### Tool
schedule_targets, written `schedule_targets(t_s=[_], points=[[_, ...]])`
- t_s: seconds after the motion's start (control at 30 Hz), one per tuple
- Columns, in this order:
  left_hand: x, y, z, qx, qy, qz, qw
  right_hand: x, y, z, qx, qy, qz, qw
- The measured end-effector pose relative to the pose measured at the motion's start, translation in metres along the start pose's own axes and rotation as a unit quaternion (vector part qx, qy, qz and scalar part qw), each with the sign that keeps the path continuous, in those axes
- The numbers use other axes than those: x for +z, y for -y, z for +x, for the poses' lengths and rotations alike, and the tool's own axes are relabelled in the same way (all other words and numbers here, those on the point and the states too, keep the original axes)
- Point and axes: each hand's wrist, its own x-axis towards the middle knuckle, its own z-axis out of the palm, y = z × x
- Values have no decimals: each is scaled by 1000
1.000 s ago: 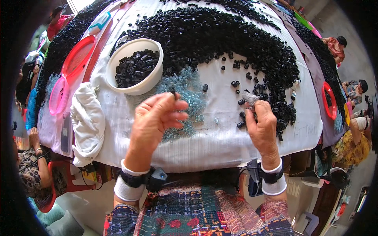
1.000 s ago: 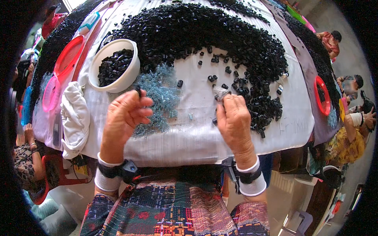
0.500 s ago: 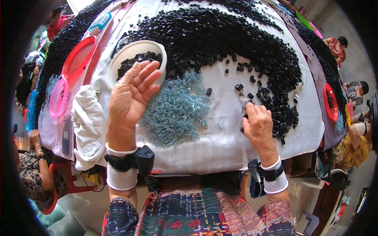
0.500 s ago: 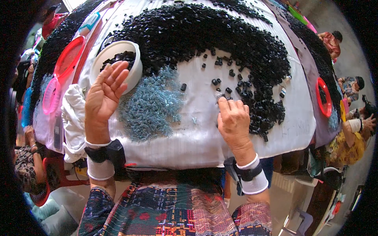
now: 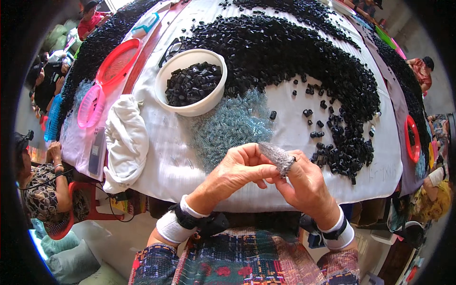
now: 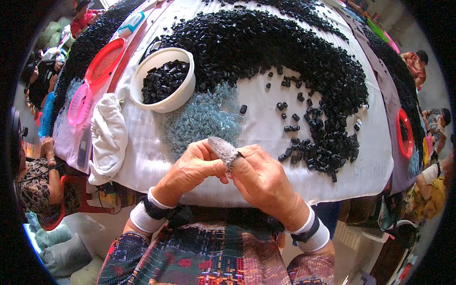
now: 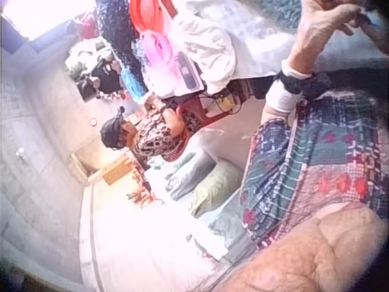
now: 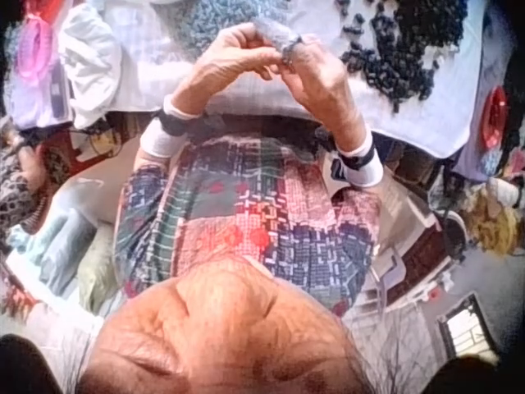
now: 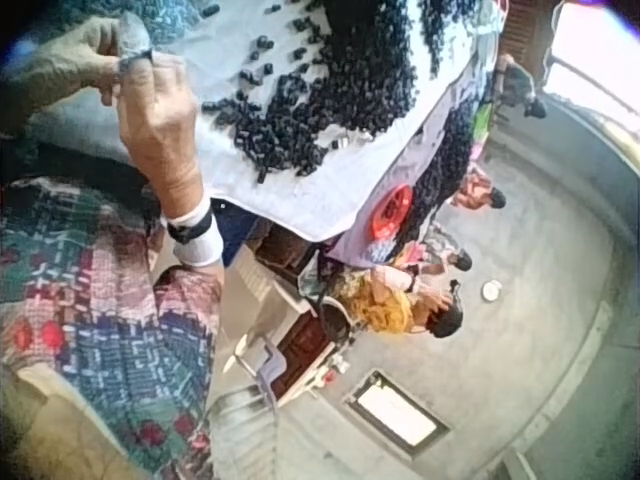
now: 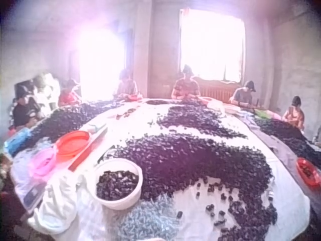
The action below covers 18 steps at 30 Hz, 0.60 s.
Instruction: Sorting and inspecting small black plastic components at a group work table.
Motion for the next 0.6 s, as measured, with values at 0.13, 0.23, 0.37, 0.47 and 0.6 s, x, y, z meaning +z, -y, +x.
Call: schedule_targets(t_s=[0.13, 0.23, 0.37, 0.47, 0.6], points=[[-4, -2, -4, -7, 13, -58, 998, -3, 5, -1, 1, 12, 30, 999], [-5, -2, -10, -20, -31, -66, 997, -5, 0, -2, 18, -57, -26, 998], [-11, -2, -15, 3, -55, -63, 997, -19, -19, -6, 130, -80, -39, 987], [-14, 3, -18, 12, -69, -95, 993, -13, -34, -18, 173, -28, -68, 982], [-17, 10, -19, 18, -69, -124, 990, 2, -42, -24, 162, 11, -103, 981]])
